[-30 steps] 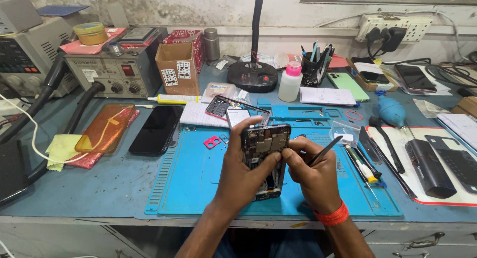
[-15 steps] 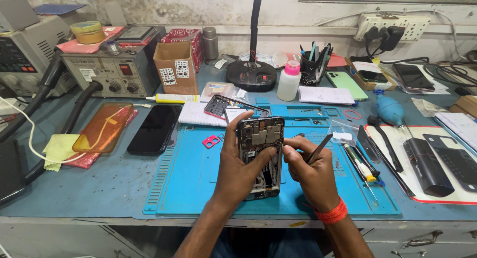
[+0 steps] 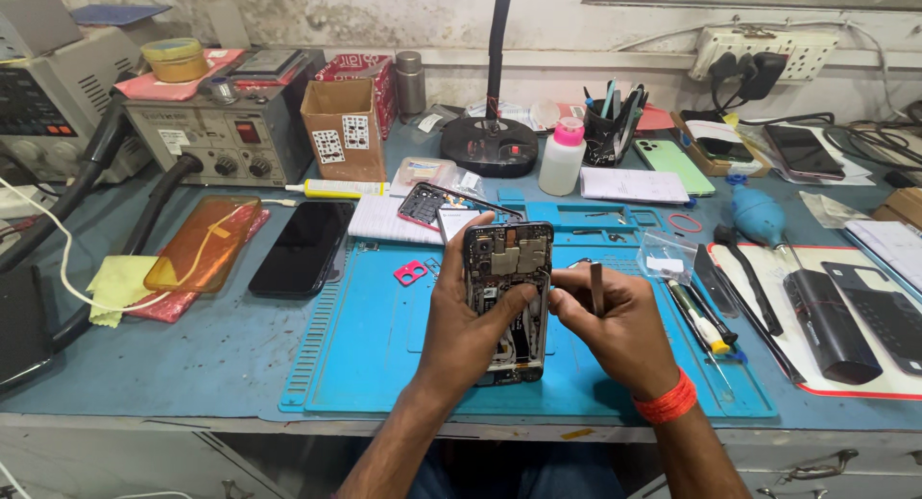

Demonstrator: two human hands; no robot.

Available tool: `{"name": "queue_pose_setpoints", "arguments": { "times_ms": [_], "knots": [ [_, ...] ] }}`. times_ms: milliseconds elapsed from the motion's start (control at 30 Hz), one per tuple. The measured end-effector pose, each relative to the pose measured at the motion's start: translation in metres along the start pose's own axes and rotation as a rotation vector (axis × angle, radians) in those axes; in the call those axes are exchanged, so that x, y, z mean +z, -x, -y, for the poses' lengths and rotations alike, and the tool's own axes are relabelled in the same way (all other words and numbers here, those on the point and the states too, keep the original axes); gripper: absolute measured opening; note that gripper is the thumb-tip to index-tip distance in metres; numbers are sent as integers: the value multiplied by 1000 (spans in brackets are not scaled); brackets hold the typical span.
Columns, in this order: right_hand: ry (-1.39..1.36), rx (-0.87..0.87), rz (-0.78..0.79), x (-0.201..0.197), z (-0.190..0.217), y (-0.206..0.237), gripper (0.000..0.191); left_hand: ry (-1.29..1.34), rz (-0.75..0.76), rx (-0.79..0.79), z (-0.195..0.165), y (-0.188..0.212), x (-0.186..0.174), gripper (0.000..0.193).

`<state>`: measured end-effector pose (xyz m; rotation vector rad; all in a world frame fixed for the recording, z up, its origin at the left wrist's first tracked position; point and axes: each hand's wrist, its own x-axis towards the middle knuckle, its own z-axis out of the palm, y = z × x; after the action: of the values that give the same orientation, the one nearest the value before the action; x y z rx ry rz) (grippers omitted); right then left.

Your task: The person works on a disassembled smartphone at a repair bench, using a small tool to work on the internal components while holding the phone. They then press the back cover onto the phone body and press the power button, with the screen lighting up as the phone powers on.

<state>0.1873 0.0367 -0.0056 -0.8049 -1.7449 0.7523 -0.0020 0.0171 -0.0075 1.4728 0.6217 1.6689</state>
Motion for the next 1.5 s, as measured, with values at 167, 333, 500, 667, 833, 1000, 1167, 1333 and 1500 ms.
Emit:
{"name": "queue_pose_setpoints", "arguments": {
  "times_ms": [167, 333, 500, 667, 833, 1000, 1167, 1333, 1500],
  "knots": [
    [245, 21, -19, -3, 5, -7, 11, -18, 6, -5, 1, -1, -1, 76],
    [314, -2, -5, -5, 13, -13, 14, -28, 7, -1, 2, 0, -1, 76],
    [347, -2, 14, -7, 20, -19, 31, -13, 20, -6, 2, -1, -1, 76],
    [343, 13, 19, -8, 17, -18, 34, -43, 20, 9, 2, -1, -2, 76],
    [264, 53, 26, -9, 4, -14, 32, -39, 10, -4, 1, -1, -1, 77],
    [103, 156, 48, -6, -12, -4, 14, -21, -4, -11, 2, -3, 0, 78],
    [31, 237, 29, -1, -23, 5, 22, -12, -13, -37, 4, -4, -2, 78],
    [8, 265, 65, 1, -25, 9, 30, 18, -35, -56, 8, -5, -2, 73],
    [-5, 264, 91, 2, -22, 11, 31, 11, -51, -48, 12, -6, -3, 66]
  ]
}}
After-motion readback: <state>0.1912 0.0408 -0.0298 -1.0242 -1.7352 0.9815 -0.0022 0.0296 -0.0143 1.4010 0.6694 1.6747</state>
